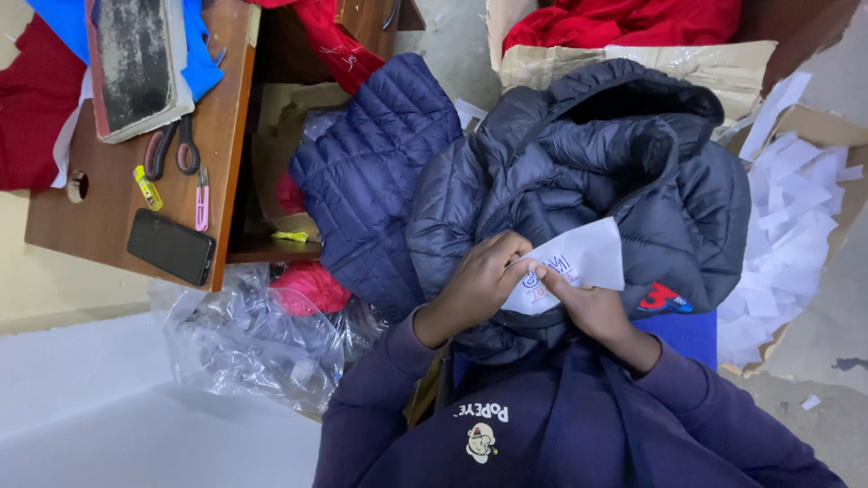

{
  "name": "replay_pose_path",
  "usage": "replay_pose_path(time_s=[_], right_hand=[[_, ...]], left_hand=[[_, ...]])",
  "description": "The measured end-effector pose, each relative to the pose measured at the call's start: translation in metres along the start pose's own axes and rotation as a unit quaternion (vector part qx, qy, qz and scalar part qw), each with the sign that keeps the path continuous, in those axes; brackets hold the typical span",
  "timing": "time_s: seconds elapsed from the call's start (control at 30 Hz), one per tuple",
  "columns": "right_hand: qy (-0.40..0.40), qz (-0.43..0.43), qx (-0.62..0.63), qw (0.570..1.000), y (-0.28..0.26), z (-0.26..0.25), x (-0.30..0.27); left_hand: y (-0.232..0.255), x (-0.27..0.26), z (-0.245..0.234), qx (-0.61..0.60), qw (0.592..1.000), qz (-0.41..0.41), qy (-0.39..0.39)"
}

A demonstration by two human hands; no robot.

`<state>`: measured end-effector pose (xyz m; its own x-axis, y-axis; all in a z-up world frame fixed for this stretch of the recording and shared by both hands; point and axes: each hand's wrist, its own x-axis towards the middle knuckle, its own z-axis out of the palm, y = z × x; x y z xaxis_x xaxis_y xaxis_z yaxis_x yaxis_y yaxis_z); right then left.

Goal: The person uses a small blade to carefully cut a logo patch from the chest of a dark puffer jacket. They then use scissors to cut and remove the paper backing and other tags from the jacket's interior.

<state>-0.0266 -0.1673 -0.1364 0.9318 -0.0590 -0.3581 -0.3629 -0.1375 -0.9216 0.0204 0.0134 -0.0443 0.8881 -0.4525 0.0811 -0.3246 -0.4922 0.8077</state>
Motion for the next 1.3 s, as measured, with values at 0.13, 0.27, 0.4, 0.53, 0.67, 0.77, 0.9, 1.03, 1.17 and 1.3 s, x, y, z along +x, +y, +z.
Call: replay_pose_path(time_s=[0.13, 0.27, 0.4, 0.53, 0.67, 0.77, 0.9, 1.03, 1.17, 1.3], right_hand=[[0.014, -0.01, 0.0, 1.0, 0.033, 0.002, 0.016], [0.031, 0.01, 0.01, 0.999, 0.028, 0.001, 0.018], [0.007, -0.217, 0.006, 0.976, 0.053, -0.016, 0.038], [0.008, -0.053, 0.056, 0.997, 0.032, -0.01, 0.053], [0.036, 0.044, 0.049, 0.997, -0.026, -0.022, 0.02], [0.03, -0.039, -0.037, 0.998, -0.013, -0.036, 0.01], [0.047, -0.21, -0.015, 0.976, 0.01, -0.045, 0.015], [0.031, -0.171, 0.066, 0.983, 0.012, -0.04, 0.016], [0.096, 0.012, 0.354, 0.93, 0.012, -0.025, 0.02], [-0.025, -0.242, -0.312, 0.918, 0.038, -0.05, 0.035]], left_hand=[[-0.01, -0.001, 0.012, 0.006, 0.999, 0.047, 0.011], [-0.012, -0.004, 0.018, 0.059, 0.993, 0.102, 0.023], [0.03, -0.022, 0.022, -0.086, 0.974, 0.2, -0.062], [0.061, -0.03, 0.022, -0.293, 0.913, 0.175, -0.222], [0.06, 0.0, -0.016, -0.356, 0.924, 0.121, -0.071], [0.021, 0.011, -0.012, -0.289, 0.957, -0.003, 0.003], [-0.004, 0.004, -0.004, 0.031, 0.995, -0.078, 0.045], [-0.016, -0.008, 0.001, -0.055, 0.993, -0.104, -0.011], [-0.019, -0.019, -0.002, -0.064, 0.992, -0.109, -0.014], [-0.02, -0.022, -0.003, -0.187, 0.973, -0.131, 0.042]])
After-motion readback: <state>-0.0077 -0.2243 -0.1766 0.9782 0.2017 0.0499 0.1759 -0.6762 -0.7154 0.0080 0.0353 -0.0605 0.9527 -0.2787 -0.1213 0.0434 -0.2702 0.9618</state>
